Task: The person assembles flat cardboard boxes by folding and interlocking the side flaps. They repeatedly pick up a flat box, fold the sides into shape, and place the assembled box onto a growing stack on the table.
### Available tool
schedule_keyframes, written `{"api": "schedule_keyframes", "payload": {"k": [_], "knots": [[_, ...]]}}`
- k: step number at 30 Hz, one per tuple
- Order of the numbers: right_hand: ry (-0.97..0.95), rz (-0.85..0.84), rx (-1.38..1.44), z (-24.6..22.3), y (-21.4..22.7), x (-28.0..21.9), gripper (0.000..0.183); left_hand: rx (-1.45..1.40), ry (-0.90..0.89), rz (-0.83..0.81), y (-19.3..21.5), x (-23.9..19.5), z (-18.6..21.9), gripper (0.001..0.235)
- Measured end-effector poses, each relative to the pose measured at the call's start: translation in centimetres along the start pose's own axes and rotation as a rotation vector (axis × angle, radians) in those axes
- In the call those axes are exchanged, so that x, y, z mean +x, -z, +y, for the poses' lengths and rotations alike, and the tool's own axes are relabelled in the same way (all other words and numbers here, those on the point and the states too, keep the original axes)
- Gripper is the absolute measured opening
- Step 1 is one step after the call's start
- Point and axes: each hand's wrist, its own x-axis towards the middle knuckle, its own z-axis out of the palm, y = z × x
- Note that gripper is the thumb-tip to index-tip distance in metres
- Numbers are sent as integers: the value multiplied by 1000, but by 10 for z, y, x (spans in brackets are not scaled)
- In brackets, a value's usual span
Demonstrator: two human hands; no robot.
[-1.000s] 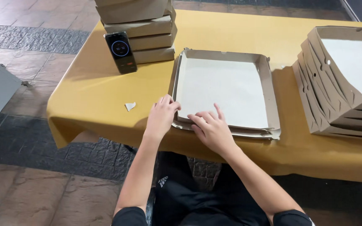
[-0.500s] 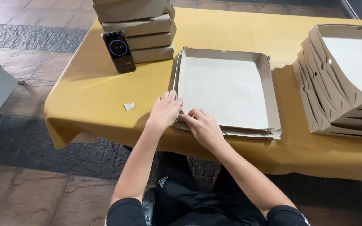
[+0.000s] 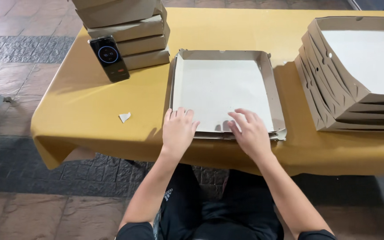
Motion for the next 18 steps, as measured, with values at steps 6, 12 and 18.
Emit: {"api": "schedule_keyframes", "payload": {"k": [6, 12, 18], "knots": [[-227, -19, -46, 36, 28, -39, 42, -39, 65, -53, -5, -16, 1, 47], [-414, -155, -35, 39, 31, -63, 52, -72, 27, -45, -9, -35, 3, 66], [-380, -177, -187, 33, 27, -70, 53, 1, 46, -13, 4, -49, 20, 81]]}}
